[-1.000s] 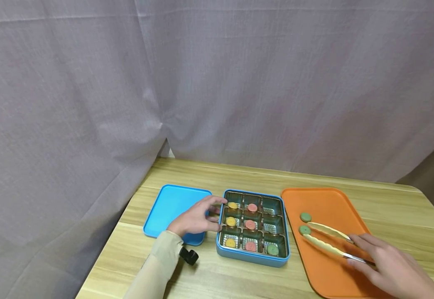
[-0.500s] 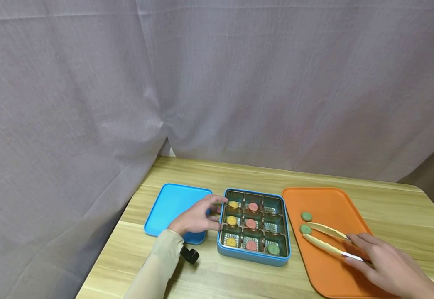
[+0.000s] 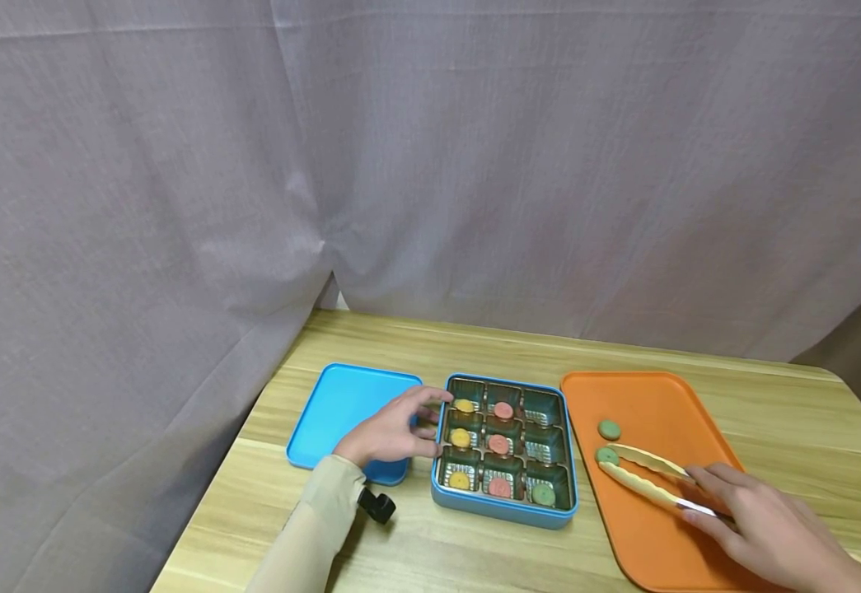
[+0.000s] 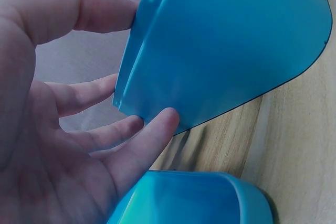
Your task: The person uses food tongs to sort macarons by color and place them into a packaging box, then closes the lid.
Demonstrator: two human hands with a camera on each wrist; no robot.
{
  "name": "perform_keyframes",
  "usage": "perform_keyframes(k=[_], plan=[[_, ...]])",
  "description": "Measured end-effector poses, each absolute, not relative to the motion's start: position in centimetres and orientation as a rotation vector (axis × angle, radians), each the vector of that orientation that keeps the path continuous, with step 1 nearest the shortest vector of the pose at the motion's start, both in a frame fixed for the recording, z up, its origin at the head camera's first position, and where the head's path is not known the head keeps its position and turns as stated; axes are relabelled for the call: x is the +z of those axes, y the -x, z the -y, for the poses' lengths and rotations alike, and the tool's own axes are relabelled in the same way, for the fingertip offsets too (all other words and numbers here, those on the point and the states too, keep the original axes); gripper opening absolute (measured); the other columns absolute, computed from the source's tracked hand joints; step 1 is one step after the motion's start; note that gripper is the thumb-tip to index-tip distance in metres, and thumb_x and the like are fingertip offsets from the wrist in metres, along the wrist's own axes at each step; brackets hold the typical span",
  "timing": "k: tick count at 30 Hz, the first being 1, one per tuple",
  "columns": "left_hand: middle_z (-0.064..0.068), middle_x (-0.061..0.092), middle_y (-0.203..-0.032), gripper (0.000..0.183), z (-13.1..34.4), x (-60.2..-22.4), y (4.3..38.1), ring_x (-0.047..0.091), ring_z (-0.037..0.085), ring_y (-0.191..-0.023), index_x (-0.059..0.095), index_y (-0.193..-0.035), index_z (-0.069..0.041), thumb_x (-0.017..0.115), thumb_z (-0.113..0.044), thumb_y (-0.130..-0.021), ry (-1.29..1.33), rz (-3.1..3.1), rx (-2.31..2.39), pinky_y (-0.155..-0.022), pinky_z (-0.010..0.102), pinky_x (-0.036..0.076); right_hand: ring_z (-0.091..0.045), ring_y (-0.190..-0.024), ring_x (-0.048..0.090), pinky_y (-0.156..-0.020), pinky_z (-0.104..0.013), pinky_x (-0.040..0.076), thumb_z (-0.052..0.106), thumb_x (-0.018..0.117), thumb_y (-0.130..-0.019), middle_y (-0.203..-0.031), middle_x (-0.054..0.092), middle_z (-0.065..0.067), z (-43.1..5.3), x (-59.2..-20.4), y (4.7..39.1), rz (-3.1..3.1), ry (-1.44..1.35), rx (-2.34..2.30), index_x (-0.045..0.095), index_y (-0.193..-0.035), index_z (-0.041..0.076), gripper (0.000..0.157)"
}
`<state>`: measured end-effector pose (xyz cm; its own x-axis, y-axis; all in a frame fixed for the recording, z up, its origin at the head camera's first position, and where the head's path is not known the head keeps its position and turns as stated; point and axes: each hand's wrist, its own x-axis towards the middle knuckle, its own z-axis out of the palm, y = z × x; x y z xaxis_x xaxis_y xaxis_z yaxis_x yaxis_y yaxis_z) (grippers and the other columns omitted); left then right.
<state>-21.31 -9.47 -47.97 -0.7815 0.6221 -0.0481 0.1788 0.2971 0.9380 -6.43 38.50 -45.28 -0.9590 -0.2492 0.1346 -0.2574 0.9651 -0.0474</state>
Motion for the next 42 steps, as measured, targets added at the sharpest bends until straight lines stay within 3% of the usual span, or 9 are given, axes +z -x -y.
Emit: perform_keyframes(k=[14, 24, 33, 39, 42], plan=[[0.007, 0.045, -0.154, 0.075, 9.5, -47.8, 21.3, 0.058, 0.029, -0.128, 0.051, -0.153, -0.014, 0.083, -0.008, -0.085, -0.724, -2.172, 1.479, -0.101, 0.036, 0.058, -0.026, -0.094, 0.071, -0.065, -0.048, 0.059, 0.05, 0.083, -0.087, -0.118, 0.071, -0.006, -38.5, -45.4, 5.9, 2.925, -0.406, 0.122, 0.073, -0.127, 0.002, 0.064], [0.007, 0.046, -0.153, 0.076, 9.5, -47.9, 21.3, 0.059, 0.028, -0.127, 0.05, -0.154, -0.015, 0.082, -0.008, -0.085, -0.718, -2.173, 1.473, -0.1, 0.035, 0.058, -0.041, -0.099, 0.073, -0.062, -0.057, 0.059, 0.039, 0.087, -0.086, -0.123, 0.071, -0.022, -38.1, -43.8, 6.0, 2.877, -0.438, 0.197, 0.069, -0.132, -0.002, 0.064], [0.006, 0.046, -0.152, 0.076, 9.5, -48.0, 21.3, 0.059, 0.027, -0.126, 0.05, -0.154, -0.015, 0.082, -0.008, -0.085, -0.724, -2.178, 1.47, -0.099, 0.034, 0.058, -0.035, -0.097, 0.073, -0.056, -0.048, 0.056, 0.039, 0.086, -0.086, -0.124, 0.071, -0.01, -36.9, -42.1, 6.5, 2.815, -0.476, 0.178, 0.07, -0.132, 0.005, 0.06], [0.008, 0.046, -0.153, 0.075, 9.5, -48.0, 21.3, 0.058, 0.028, -0.126, 0.05, -0.153, -0.015, 0.082, -0.008, -0.086, -0.725, -2.179, 1.478, -0.1, 0.036, 0.058, -0.024, -0.091, 0.072, -0.051, -0.033, 0.048, 0.042, 0.086, -0.086, -0.122, 0.071, -0.002, -36.2, -41.3, 6.6, 2.798, -0.489, 0.135, 0.07, -0.132, 0.008, 0.06], [0.009, 0.045, -0.153, 0.075, 9.5, -47.9, 21.2, 0.058, 0.028, -0.127, 0.051, -0.153, -0.015, 0.082, -0.008, -0.086, -0.722, -2.177, 1.48, -0.1, 0.036, 0.058, -0.023, -0.09, 0.072, -0.051, -0.032, 0.048, 0.043, 0.086, -0.086, -0.122, 0.071, -0.001, -35.9, -41.0, 6.7, 2.8, -0.492, 0.129, 0.07, -0.133, 0.008, 0.06]])
